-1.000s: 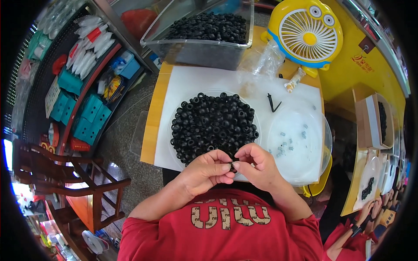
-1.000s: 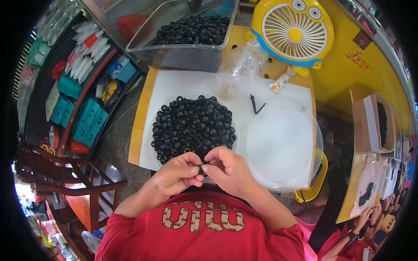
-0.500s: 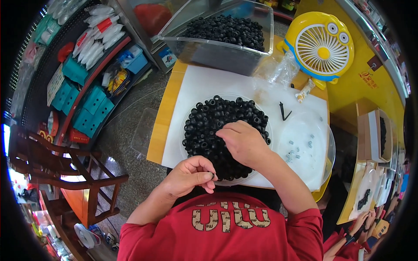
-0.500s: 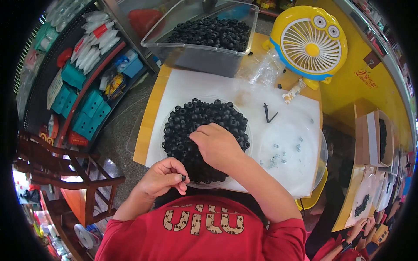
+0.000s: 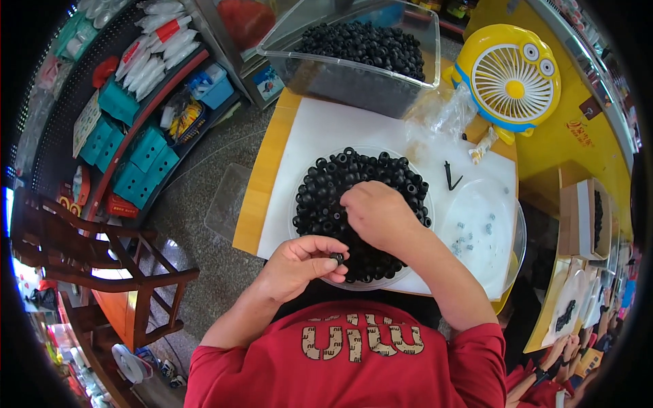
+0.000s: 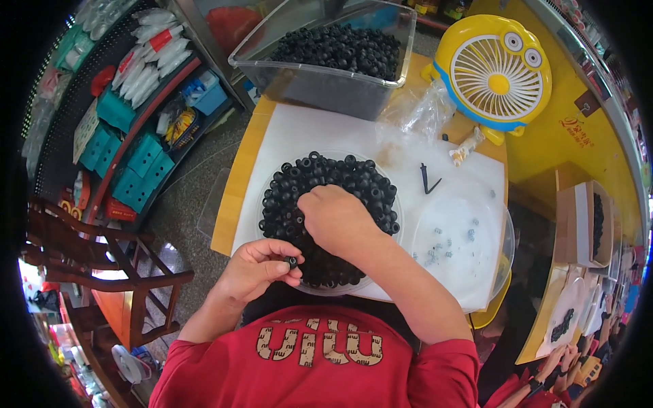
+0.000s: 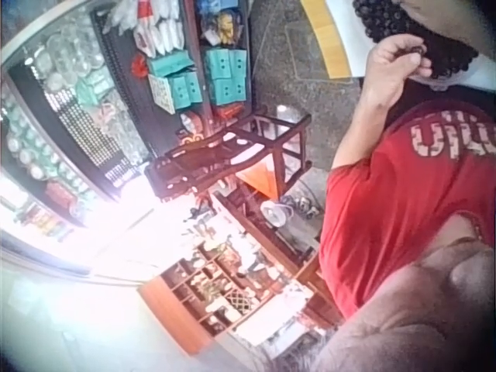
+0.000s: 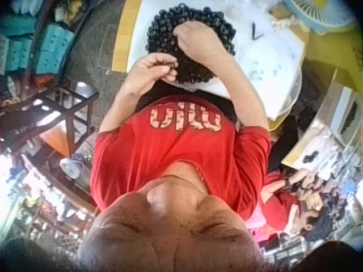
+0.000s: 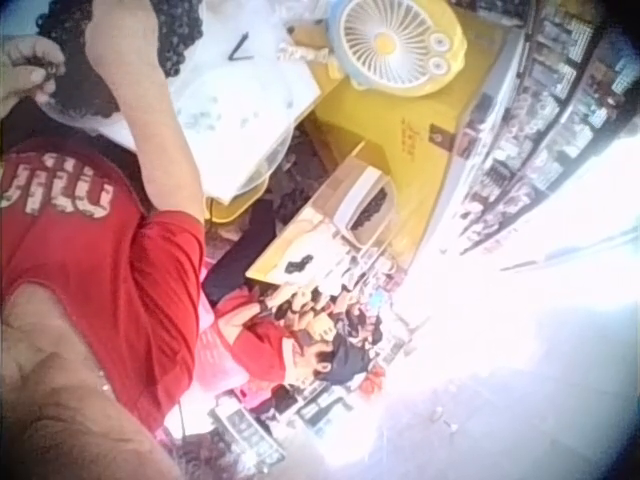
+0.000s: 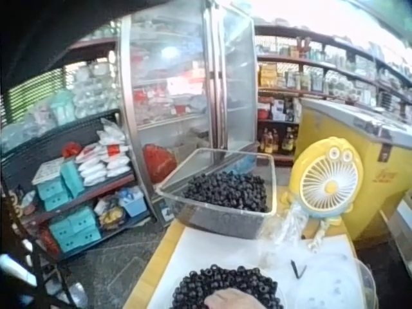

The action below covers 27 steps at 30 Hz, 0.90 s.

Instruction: The person assembles small components by picking up black plastic pieces and inserting metal fasteners into them by hand.

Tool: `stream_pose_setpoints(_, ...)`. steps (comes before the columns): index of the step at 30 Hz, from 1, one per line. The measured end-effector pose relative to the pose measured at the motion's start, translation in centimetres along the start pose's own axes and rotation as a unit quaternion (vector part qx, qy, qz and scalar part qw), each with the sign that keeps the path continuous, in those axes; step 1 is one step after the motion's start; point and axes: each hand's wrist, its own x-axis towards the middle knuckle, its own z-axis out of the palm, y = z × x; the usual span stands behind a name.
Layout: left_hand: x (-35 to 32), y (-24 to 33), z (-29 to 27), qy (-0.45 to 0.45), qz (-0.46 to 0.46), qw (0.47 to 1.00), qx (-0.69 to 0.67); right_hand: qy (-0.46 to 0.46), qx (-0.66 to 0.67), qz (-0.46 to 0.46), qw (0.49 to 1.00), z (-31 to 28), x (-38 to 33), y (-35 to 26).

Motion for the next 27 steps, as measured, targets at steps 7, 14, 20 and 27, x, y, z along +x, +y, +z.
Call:
stream_pose_setpoints(7, 1.6, -0.6, 2.1, 0.058, 0.025, 0.997, 0.046, -0.049, 0.34, 0.186, 0.921, -4.7, -3.4, -1.1)
stream_pose_setpoints(14, 2.6, -1.0, 4.1, 0.055, 0.007, 0.996, 0.067, -0.033, 0.345, 0.158, 0.925, -5.4, -5.4, -0.9)
stream_pose_setpoints(20, 3.1, -1.5, 5.2, 0.063, 0.011, 0.995, 0.081, -0.05, 0.353, 0.163, 0.92, -5.7, -6.2, -0.3)
stream_pose_setpoints(27, 3.5, -1.1, 5.8, 0.052, -0.009, 0.994, 0.093, -0.008, 0.307, 0.093, 0.947, -5.6, -6.8, 0.3)
